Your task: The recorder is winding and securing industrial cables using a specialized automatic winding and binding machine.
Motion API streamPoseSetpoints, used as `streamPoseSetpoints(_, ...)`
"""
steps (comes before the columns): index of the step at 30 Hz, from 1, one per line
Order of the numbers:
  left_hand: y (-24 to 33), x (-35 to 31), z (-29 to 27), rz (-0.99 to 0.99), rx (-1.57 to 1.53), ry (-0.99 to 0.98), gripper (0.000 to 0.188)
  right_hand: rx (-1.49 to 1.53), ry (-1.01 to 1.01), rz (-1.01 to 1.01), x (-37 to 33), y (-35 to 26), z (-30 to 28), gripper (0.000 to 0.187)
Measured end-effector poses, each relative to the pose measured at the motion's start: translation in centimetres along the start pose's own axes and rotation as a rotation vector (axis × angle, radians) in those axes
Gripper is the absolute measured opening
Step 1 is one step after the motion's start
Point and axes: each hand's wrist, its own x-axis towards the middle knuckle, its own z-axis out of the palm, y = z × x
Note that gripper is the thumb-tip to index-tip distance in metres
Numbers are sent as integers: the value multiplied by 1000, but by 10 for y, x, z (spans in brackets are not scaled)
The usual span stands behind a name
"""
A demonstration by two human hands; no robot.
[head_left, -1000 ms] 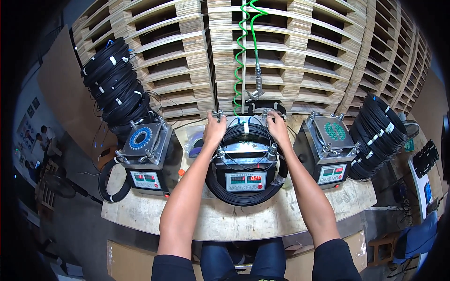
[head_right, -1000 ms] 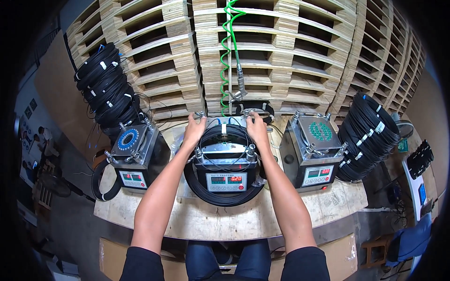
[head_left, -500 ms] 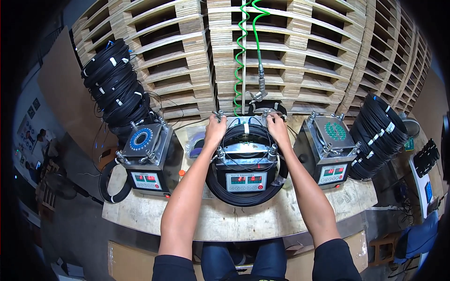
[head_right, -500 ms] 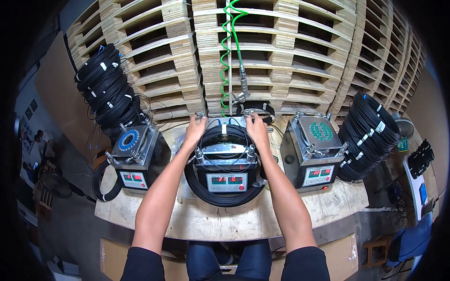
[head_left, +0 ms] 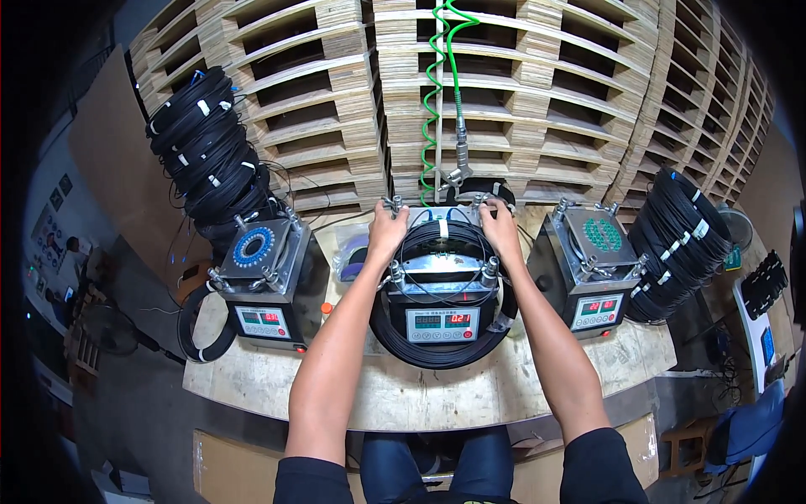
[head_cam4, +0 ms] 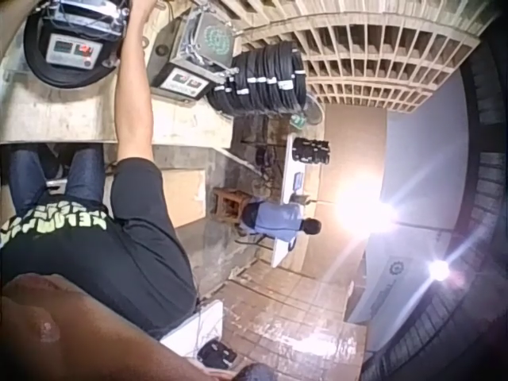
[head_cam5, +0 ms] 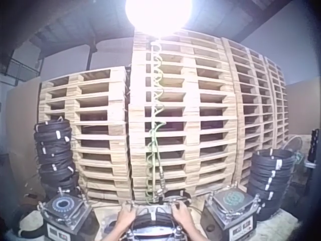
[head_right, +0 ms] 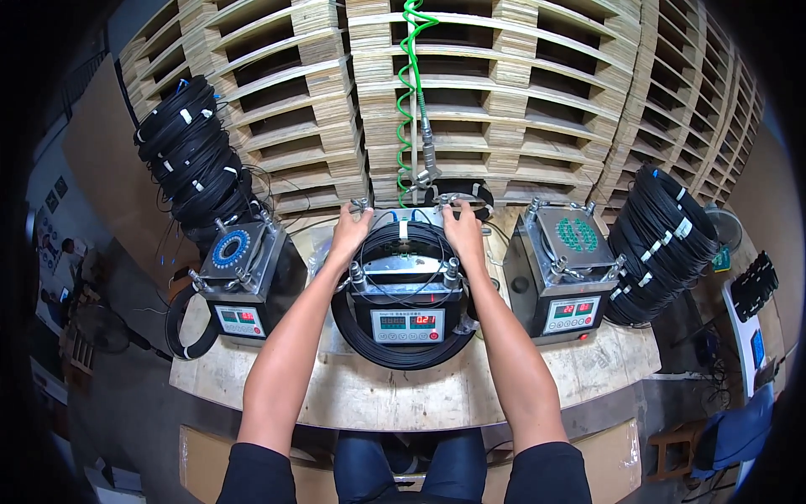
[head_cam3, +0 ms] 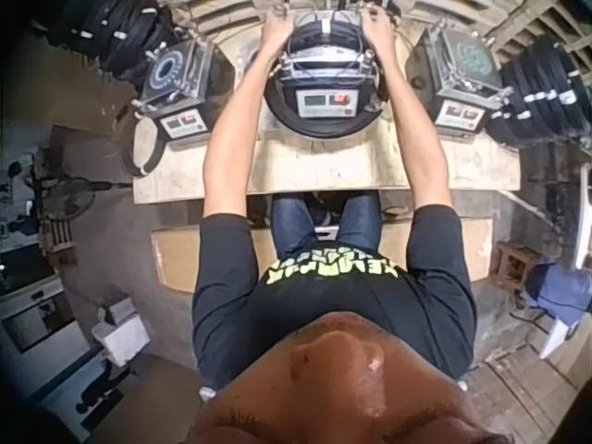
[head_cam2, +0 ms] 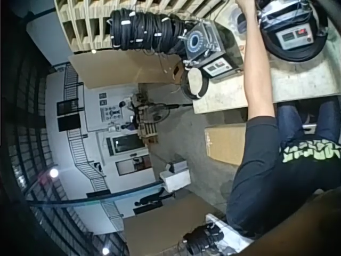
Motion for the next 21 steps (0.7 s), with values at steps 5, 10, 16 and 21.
streamPoseSetpoints(5, -9, 6, -2, -58, -7, -46, 71, -88, -1, 77, -4, -11, -1, 49)
streamPoseSetpoints(10, -6, 7, 0, -142, 51, -81, 69, 1, 7, -97, -2, -3, -2, 42)
streamPoseSetpoints(16, -3, 2, -4, -109, 62, -60, 69, 27, 44, -118, -6, -7, -4, 40)
streamPoseSetpoints(21, -6, 3, 2, 31, -28, -14, 69, 1, 75, -94, -7, -7, -4, 42)
